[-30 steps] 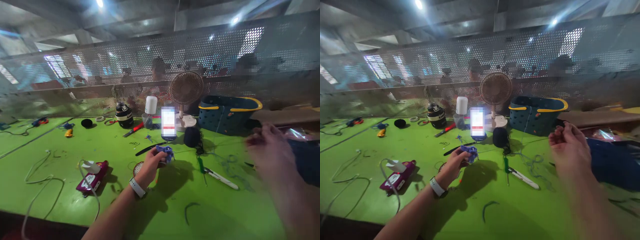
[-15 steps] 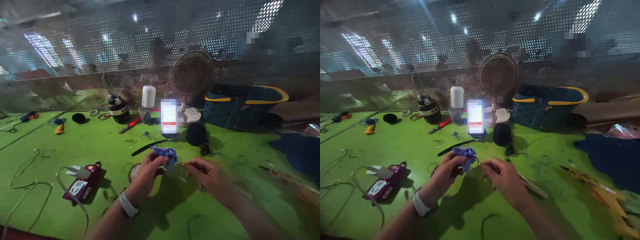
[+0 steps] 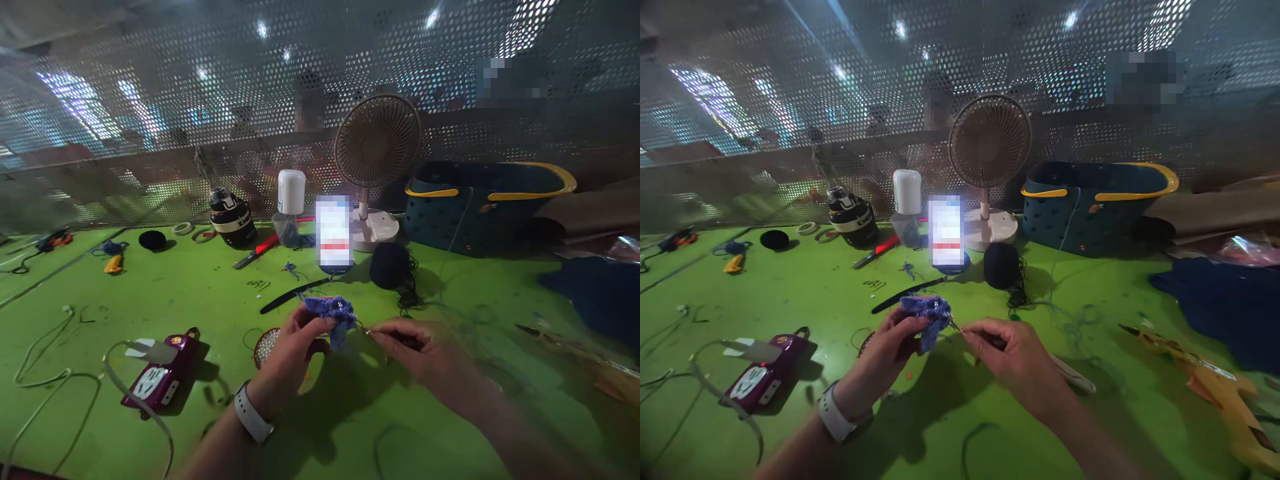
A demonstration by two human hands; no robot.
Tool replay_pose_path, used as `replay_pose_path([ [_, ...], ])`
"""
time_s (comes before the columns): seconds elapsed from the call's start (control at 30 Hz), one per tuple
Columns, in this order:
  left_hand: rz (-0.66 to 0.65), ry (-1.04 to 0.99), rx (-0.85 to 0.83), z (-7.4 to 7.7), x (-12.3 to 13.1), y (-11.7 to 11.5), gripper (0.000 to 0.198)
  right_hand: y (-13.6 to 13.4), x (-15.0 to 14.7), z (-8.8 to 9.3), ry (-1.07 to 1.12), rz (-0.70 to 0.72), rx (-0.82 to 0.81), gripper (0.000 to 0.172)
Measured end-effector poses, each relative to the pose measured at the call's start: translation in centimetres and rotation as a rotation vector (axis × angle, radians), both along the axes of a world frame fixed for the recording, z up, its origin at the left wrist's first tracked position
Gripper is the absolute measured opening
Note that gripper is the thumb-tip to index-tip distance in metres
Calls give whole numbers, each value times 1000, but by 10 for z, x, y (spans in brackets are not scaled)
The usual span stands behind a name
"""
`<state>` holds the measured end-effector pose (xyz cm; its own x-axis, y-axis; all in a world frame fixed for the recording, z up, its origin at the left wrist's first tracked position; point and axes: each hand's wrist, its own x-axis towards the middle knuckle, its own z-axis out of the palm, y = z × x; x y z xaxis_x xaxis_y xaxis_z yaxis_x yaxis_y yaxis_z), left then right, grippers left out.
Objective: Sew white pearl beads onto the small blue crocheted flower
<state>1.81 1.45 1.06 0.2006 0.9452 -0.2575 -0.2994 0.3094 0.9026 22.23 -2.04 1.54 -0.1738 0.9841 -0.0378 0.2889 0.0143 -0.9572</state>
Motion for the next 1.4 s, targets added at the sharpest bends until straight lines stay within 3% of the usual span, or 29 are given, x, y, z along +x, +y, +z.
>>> replay_pose_path([
  [0.3,-52,-53,-30,2,0,-2,32,2,0,-3,66,28,-43,26],
  [0.53,-97,-133,-62,-4,0,-2,27,5,-4,-11,96,-28,-61,28],
  [0.87,-106,-154,-86,-3,1,-4,23,8,-5,-13,170,8,-55,22],
  [1.13,-114,-111,-49,-3,2,-2,27,4,-10,1,173,-53,-99,29],
  [1.4,-93,-75,-70,5,5,-6,33,5,-11,-10,64,-180,80,31],
])
